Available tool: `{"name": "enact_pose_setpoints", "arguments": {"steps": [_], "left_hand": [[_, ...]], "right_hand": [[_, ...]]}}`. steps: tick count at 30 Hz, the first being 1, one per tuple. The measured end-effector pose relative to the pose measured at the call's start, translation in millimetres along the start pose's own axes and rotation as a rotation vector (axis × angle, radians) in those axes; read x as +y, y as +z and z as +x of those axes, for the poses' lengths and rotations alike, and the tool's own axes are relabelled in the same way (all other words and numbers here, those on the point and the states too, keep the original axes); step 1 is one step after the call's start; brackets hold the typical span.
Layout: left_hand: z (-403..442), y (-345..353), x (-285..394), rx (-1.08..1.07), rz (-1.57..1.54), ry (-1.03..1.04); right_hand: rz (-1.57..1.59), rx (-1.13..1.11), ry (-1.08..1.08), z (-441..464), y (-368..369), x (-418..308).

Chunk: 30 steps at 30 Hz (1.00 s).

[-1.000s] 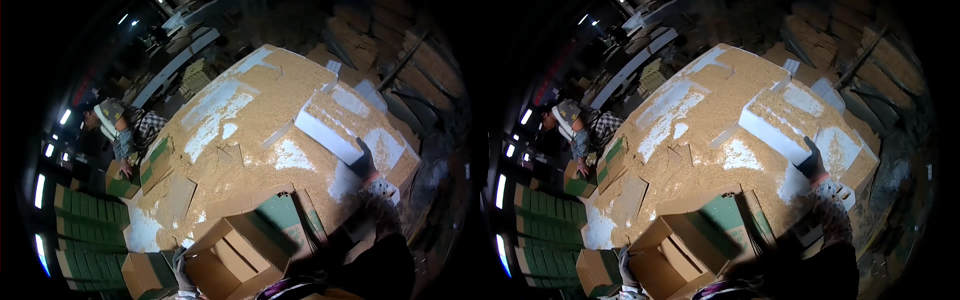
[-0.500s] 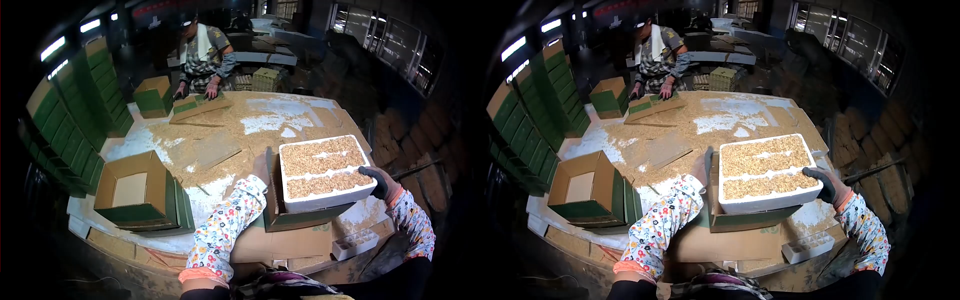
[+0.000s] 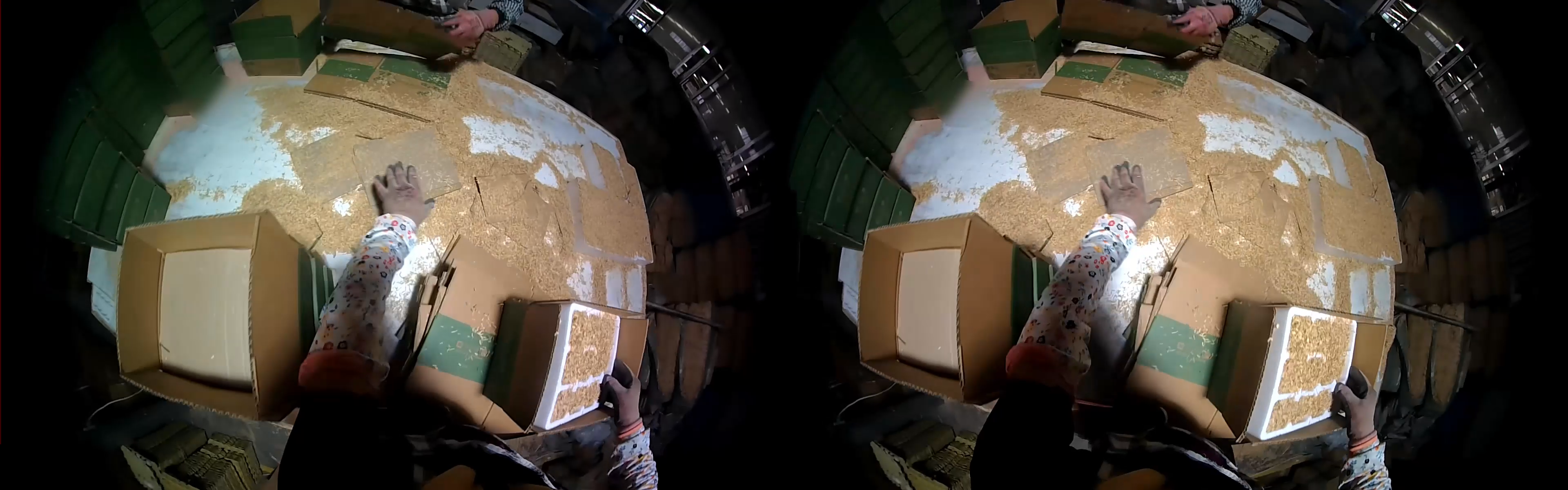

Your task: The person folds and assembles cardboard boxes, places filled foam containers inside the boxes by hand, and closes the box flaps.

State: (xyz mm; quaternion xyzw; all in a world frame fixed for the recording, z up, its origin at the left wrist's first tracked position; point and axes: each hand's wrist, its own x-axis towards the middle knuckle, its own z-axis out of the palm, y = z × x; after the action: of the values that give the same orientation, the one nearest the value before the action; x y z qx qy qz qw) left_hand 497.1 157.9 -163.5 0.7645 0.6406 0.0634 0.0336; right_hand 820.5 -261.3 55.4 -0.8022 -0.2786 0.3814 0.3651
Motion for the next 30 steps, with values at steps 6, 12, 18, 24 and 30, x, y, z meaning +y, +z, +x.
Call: {"name": "enact_pose_setpoints", "arguments": {"steps": [6, 12, 18, 24, 30], "left_hand": [[62, 68, -24, -0.314, 0.295, 0.293], [42, -3, 31, -0.036, 0.256, 0.407], [-95, -215, 151, 0.242, 0.144, 0.717], [-277, -194, 224, -0.252, 0.063, 1.308], [-275, -222, 220, -0.788, -0.142, 0.943]], "right_hand": [[-0.167, 0.206, -0.024, -6, 2, 10], [-0.365, 0.206, -0.334, -16, 17, 6], [0.023, 0.199, -0.582, -37, -12, -37], [-0.454, 0.269, -0.975, -32, -3, -44], [-0.722, -0.423, -0.570, 11, -5, -10]]}}
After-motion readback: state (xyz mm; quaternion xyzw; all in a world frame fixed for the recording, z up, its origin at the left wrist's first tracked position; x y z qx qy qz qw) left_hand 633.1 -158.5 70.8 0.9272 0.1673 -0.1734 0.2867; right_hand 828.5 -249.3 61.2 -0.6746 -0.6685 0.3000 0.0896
